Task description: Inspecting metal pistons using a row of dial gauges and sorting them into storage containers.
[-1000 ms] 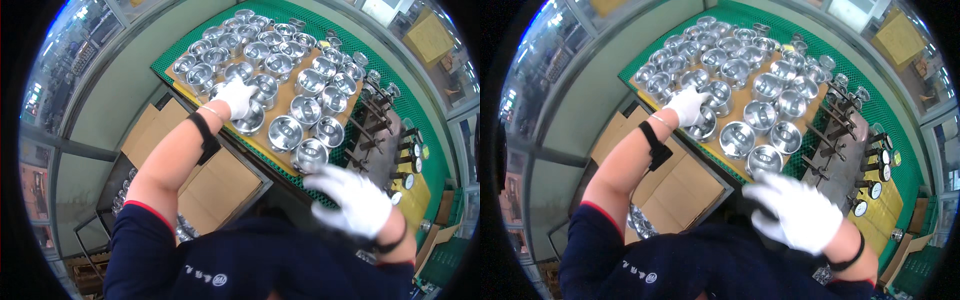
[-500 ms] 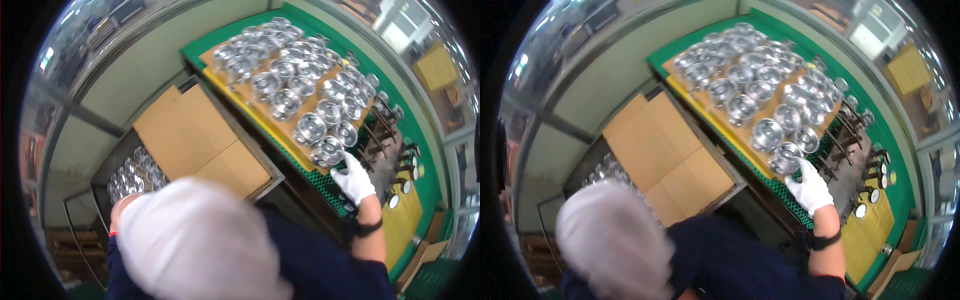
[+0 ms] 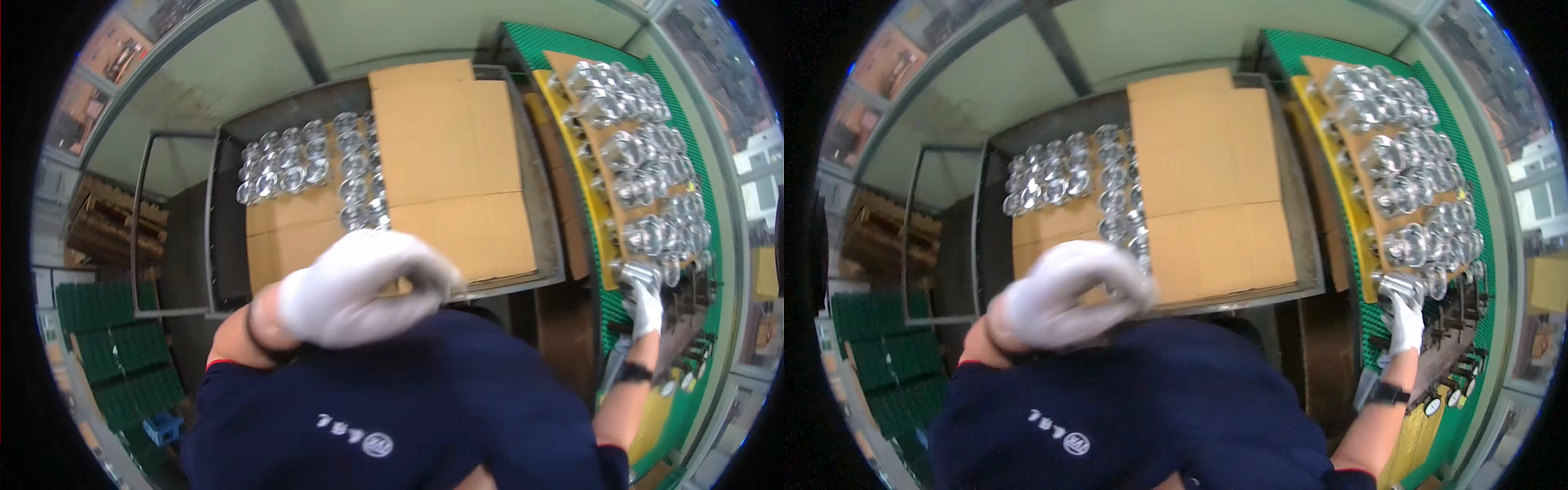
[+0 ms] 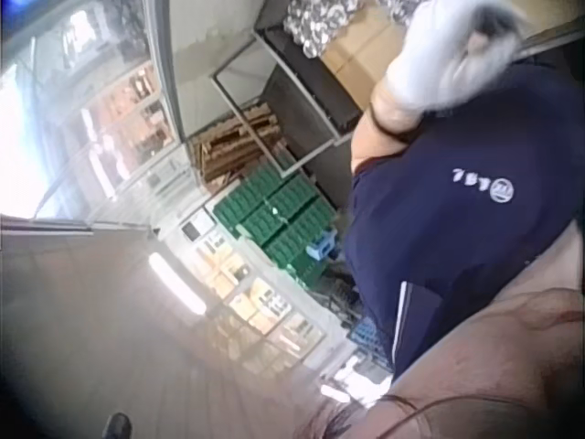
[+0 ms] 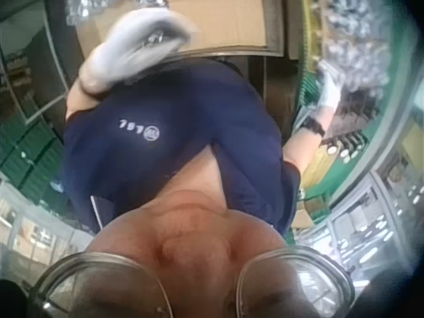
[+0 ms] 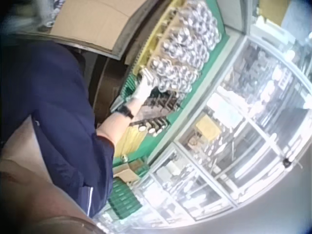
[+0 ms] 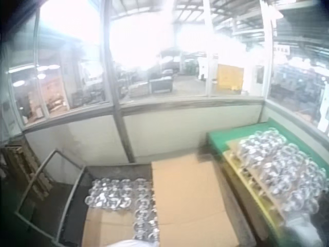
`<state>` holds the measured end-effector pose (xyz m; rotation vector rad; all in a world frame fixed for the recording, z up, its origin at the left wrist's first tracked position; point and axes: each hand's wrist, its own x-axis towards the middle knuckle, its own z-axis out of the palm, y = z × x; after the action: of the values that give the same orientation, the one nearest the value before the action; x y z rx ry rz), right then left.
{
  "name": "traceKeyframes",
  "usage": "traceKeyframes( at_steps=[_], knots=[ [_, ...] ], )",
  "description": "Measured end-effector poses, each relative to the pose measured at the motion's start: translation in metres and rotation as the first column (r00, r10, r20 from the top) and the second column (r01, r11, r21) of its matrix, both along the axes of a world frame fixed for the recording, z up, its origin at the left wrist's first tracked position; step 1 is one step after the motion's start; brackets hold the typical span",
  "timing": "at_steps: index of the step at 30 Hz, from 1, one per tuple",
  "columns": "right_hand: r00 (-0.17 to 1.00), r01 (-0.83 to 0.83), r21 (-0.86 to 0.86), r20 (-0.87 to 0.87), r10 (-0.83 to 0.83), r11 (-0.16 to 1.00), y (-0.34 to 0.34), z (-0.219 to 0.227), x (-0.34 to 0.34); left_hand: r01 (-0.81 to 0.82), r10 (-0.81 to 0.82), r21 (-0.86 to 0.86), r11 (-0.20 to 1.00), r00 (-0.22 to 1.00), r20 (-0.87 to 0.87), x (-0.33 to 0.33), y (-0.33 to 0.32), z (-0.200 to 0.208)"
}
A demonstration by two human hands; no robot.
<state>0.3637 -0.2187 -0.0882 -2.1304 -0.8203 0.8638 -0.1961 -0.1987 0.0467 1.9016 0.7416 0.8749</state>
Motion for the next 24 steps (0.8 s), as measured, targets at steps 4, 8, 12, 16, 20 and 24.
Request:
traceKeyframes(
  at_steps=[4, 8, 12, 16, 20, 24],
  knots=[
    [0.946, -0.016, 0.149, -0.319, 0.063, 0.989, -0.059, 0.034, -0.062, 0.138, -0.127, -0.058, 0.989, 0.568, -0.813, -0.014, -0.018, -0.124],
    [0.858, -0.183, 0.224, -0.439, 0.267, 0.957, -0.101, 0.052, -0.102, 0.174, -0.230, -0.150, 0.973, 0.716, -0.659, 0.011, -0.015, -0.156],
    [0.707, -0.126, 0.362, -0.620, 0.339, 0.924, -0.115, 0.072, -0.138, 0.255, -0.296, -0.155, 0.954, 0.877, -0.378, 0.090, 0.003, -0.106],
    [0.517, -0.055, 0.494, -0.730, 0.448, 0.867, -0.109, 0.086, -0.155, 0.370, -0.357, -0.297, 0.880, 0.929, 0.101, 0.187, -0.006, -0.085],
    [0.344, 0.024, 0.486, -0.825, 0.449, 0.874, -0.132, 0.080, -0.107, 0.364, -0.311, -0.307, 0.879, 0.927, 0.209, 0.279, -0.027, -0.071],
    [0.189, 0.188, 0.482, -0.873, 0.450, 0.856, -0.177, 0.071, -0.030, 0.452, -0.408, -0.318, 0.833, 0.892, 0.196, 0.373, -0.046, -0.076]
  ],
)
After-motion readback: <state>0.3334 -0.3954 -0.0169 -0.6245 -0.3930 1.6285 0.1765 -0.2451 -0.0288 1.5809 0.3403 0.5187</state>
